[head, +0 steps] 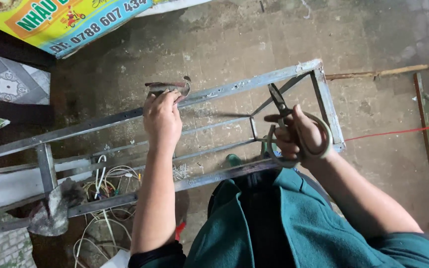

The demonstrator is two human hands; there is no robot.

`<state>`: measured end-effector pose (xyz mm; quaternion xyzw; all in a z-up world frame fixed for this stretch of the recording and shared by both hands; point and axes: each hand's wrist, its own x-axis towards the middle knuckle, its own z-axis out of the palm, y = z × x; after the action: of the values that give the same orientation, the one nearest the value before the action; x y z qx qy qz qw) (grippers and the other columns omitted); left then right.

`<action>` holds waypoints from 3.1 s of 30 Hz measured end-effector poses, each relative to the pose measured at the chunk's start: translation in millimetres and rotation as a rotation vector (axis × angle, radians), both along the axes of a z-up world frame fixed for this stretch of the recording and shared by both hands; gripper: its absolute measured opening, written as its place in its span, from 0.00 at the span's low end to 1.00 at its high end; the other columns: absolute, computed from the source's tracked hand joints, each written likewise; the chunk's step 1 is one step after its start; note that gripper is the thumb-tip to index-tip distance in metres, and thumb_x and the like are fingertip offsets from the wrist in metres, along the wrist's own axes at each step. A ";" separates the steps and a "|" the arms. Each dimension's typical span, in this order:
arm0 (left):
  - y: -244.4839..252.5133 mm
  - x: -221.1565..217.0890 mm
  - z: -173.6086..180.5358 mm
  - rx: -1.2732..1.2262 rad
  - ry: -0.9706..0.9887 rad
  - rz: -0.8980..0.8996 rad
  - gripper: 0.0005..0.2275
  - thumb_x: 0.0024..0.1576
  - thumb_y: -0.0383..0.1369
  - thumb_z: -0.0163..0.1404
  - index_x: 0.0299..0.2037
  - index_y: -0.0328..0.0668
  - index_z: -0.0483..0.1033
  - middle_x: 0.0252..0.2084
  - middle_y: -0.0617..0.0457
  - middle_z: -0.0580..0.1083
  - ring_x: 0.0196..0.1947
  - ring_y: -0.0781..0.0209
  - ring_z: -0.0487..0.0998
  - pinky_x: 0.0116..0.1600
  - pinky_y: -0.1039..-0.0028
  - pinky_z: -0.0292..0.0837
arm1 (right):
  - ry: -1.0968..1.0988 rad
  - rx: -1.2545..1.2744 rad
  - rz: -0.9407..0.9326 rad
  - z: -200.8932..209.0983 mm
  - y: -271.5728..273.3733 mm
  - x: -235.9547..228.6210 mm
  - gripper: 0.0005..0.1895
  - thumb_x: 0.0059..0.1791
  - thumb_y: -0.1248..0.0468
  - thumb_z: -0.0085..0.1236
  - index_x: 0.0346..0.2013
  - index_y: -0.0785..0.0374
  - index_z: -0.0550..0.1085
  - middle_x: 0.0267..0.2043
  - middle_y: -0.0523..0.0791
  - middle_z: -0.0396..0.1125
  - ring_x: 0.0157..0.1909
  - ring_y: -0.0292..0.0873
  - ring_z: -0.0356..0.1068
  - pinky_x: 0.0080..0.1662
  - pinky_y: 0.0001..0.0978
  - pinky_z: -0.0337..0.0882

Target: The person uses a pair of shears to scrape and remove debris from the corners and edges of a metal frame. They also use a sanding block to smooth the surface of the frame.

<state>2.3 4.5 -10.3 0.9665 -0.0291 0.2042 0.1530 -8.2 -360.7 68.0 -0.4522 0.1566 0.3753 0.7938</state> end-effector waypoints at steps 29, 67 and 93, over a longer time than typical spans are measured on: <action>-7.3 -3.5 13.1 -0.003 0.040 0.011 0.09 0.59 0.27 0.55 0.47 0.53 0.80 0.49 0.57 0.81 0.54 0.59 0.81 0.67 0.64 0.64 | -0.001 -0.142 -0.085 0.1 13.8 -6.4 0.41 0.56 0.35 0.30 0.58 0.71 0.68 0.20 0.39 0.46 0.11 0.35 0.48 0.12 0.30 0.51; -6.1 -1.2 7.7 -0.010 -0.004 0.005 0.08 0.60 0.28 0.54 0.47 0.53 0.80 0.48 0.56 0.82 0.55 0.59 0.81 0.67 0.63 0.64 | 0.021 -0.300 0.007 28.1 58.3 -15.5 0.38 0.57 0.38 0.35 0.61 0.71 0.59 0.21 0.51 0.52 0.08 0.52 0.56 0.07 0.48 0.55; 3.7 -4.9 3.9 -0.024 0.041 -0.013 0.09 0.62 0.27 0.52 0.50 0.52 0.80 0.51 0.58 0.81 0.55 0.58 0.81 0.68 0.63 0.65 | -0.187 -0.167 -0.254 19.3 -37.6 5.3 0.28 0.56 0.36 0.41 0.49 0.58 0.64 0.23 0.43 0.47 0.13 0.41 0.50 0.15 0.33 0.55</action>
<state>-2.6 8.2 -6.4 0.9684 -0.0296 0.1835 0.1666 -2.8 -398.3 87.3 -0.5262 0.1686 0.2140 0.8055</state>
